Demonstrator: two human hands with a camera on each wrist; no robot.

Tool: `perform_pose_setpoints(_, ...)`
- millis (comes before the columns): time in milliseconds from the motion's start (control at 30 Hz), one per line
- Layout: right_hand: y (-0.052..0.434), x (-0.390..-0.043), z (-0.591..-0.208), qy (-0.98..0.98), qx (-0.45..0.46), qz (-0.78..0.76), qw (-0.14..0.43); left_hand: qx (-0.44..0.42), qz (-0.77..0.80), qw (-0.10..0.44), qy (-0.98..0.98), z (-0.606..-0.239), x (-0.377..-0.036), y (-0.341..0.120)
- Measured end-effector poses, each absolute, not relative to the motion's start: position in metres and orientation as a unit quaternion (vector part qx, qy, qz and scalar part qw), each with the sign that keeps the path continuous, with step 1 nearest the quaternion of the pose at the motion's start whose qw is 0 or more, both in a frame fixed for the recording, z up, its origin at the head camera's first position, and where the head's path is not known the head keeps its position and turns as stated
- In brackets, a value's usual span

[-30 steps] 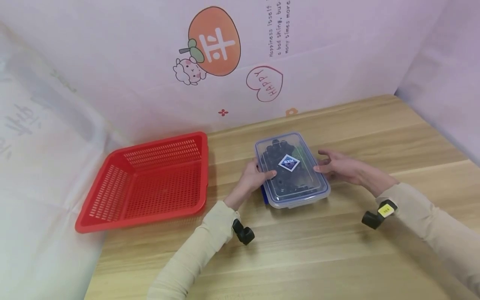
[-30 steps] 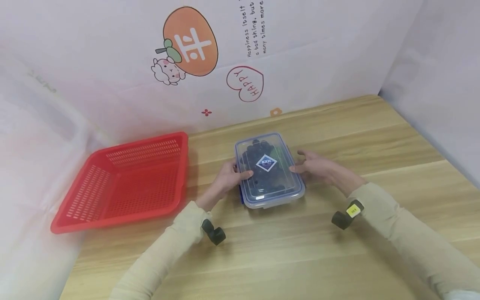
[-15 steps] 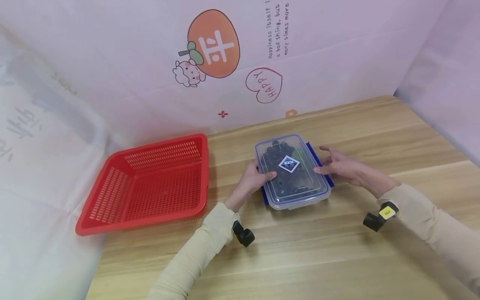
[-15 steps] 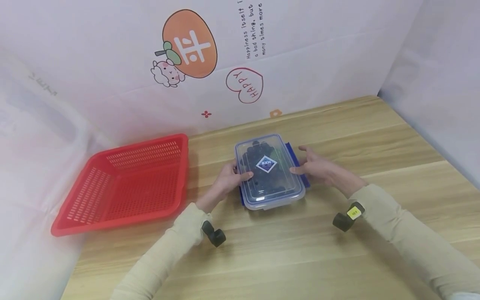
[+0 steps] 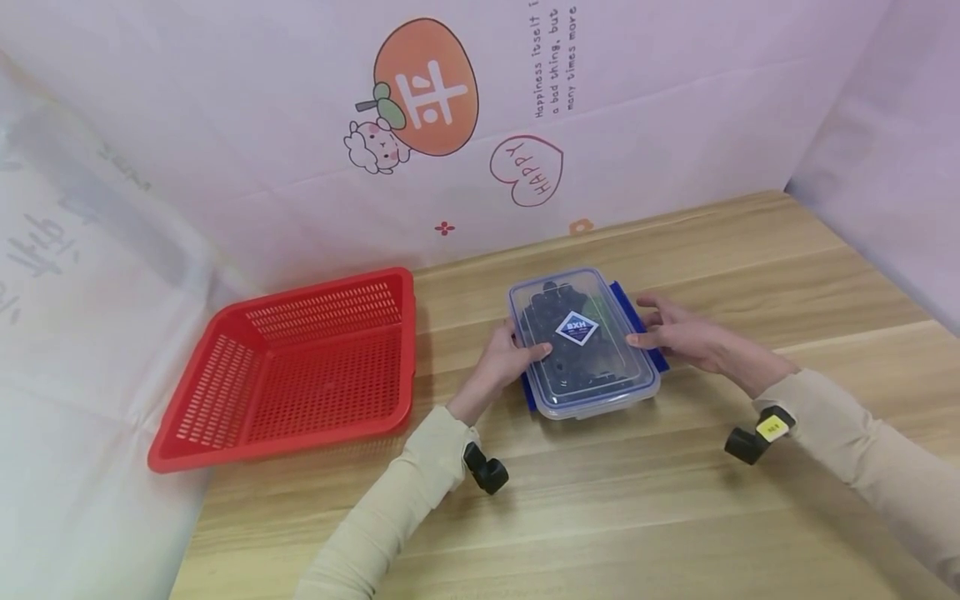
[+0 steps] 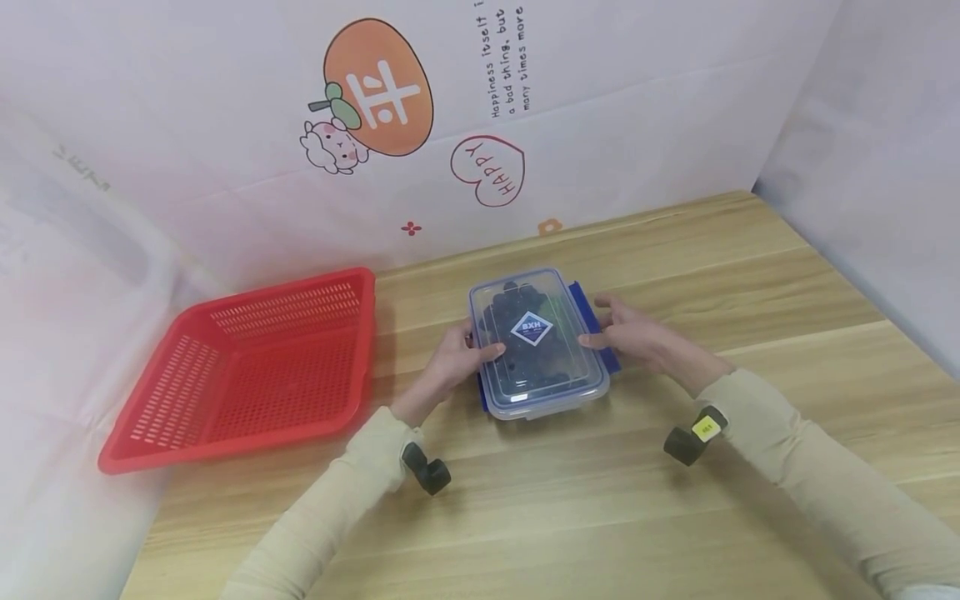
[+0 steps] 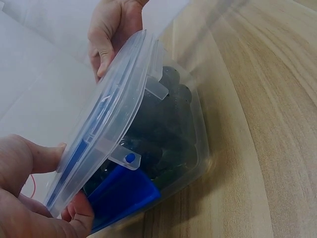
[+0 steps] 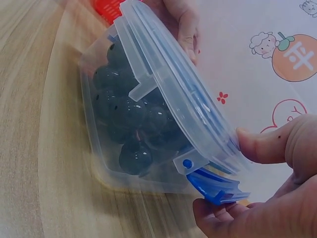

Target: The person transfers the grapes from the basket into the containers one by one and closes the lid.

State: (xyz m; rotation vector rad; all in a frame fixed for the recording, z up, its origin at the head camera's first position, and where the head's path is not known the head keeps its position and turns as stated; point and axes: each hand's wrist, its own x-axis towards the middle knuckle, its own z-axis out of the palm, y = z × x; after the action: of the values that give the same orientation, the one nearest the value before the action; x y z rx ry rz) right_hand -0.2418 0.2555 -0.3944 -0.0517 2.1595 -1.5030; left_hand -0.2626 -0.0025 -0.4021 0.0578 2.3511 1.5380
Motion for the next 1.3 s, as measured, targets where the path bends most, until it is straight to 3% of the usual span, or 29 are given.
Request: perform_pose_setpoints(1300, 0.247, -0.239, -0.3915, 0.823, -0.041, -0.527, 0.209, 0.007, 0.535, 0.155, 0.831, -0.4027, -0.2624, -0.0032)
